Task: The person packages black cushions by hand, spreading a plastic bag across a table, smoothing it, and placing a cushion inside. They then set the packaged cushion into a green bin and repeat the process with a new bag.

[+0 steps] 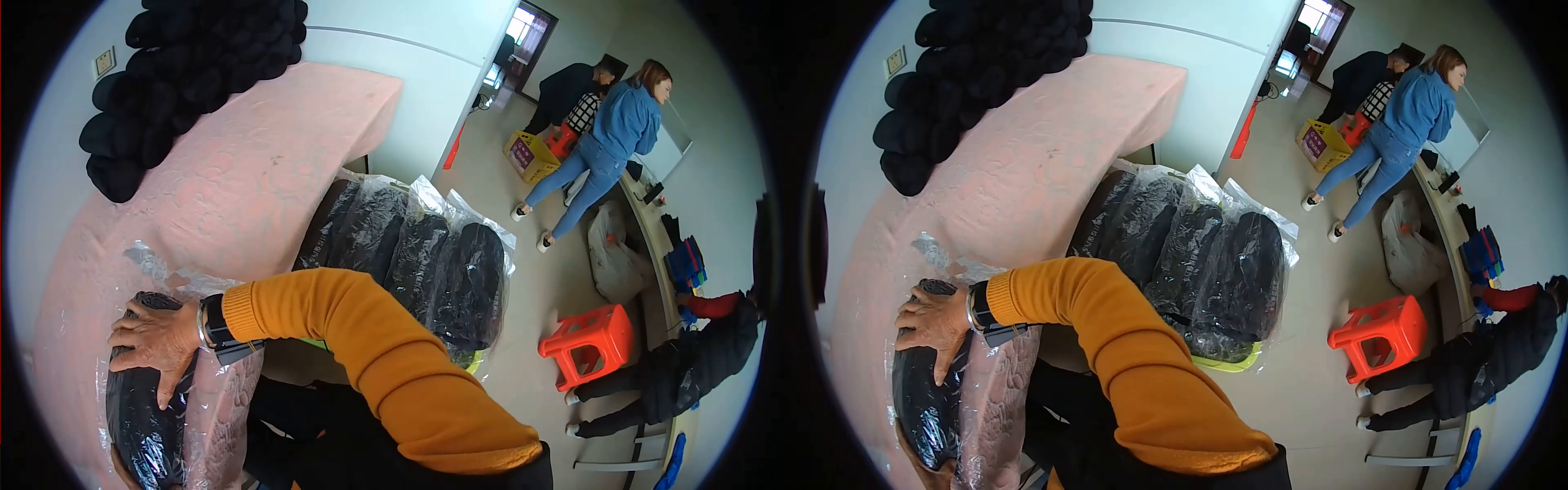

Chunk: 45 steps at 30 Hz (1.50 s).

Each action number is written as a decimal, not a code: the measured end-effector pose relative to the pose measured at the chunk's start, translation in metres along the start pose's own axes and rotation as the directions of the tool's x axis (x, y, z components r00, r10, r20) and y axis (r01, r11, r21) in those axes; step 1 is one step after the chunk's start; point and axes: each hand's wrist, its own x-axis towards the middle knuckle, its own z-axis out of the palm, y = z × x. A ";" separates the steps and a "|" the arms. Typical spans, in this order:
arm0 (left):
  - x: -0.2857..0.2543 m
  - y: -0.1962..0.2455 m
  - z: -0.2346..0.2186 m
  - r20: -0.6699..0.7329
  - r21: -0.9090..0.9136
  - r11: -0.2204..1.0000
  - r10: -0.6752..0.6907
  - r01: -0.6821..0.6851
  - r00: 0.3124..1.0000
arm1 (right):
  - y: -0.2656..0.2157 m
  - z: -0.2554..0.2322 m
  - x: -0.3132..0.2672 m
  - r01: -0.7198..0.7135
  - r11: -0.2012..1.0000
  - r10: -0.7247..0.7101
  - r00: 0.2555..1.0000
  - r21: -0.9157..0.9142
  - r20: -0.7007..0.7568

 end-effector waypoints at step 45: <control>-0.026 0.034 -0.011 -0.146 0.164 0.983 -0.064 0.087 0.987 | -0.039 -0.030 0.002 -0.079 0.972 0.114 0.982 -0.219 0.153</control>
